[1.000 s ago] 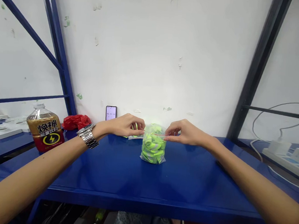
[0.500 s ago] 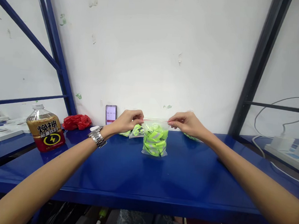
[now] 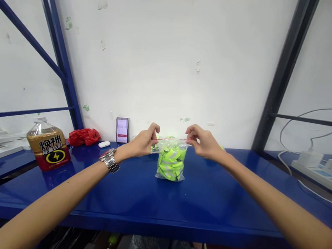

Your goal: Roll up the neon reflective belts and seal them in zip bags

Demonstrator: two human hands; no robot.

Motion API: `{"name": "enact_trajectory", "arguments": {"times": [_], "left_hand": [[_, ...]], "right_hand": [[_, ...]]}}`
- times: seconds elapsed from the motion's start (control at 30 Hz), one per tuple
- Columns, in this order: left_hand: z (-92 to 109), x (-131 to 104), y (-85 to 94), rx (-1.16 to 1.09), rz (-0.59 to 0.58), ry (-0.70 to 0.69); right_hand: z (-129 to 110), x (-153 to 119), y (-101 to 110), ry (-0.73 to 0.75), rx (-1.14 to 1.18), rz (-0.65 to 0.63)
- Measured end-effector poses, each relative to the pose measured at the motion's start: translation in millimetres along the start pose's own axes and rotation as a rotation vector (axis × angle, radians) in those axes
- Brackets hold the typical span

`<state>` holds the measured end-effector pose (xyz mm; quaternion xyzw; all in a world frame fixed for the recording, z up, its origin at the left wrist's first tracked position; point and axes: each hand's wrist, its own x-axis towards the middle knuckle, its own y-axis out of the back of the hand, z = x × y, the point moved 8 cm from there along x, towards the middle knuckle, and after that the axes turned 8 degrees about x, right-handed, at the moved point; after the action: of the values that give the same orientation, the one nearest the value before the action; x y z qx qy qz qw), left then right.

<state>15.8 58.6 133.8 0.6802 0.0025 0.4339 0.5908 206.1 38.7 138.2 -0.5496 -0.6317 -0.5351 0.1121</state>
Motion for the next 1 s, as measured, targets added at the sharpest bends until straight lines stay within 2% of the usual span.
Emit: {"name": "enact_trajectory", "arguments": {"times": [0.13, 0.27, 0.4, 0.5, 0.7, 1.0], "left_hand": [[0.8, 0.9, -4.2, 0.069, -0.036, 0.051], [1.9, 0.6, -4.1, 0.022, -0.074, 0.071], [4.5, 1.7, -2.8, -0.062, -0.174, 0.065], [8.5, 3.1, -2.8, -0.052, -0.243, 0.040], [19.0, 0.9, 1.5, 0.057, -0.168, -0.088], [26.7, -11.5, -2.1, 0.189, -0.089, -0.173]], "right_hand": [[-4.5, 1.1, -3.3, 0.016, -0.063, 0.003], [-4.7, -0.7, -5.4, 0.005, -0.097, -0.061], [-7.0, -3.4, -6.2, -0.008, -0.133, -0.164], [-11.6, -4.1, -6.2, -0.002, -0.146, -0.193], [-18.2, -3.1, -10.5, 0.032, -0.134, -0.206], [-23.5, -7.1, -10.2, 0.144, -0.185, -0.177]]}}
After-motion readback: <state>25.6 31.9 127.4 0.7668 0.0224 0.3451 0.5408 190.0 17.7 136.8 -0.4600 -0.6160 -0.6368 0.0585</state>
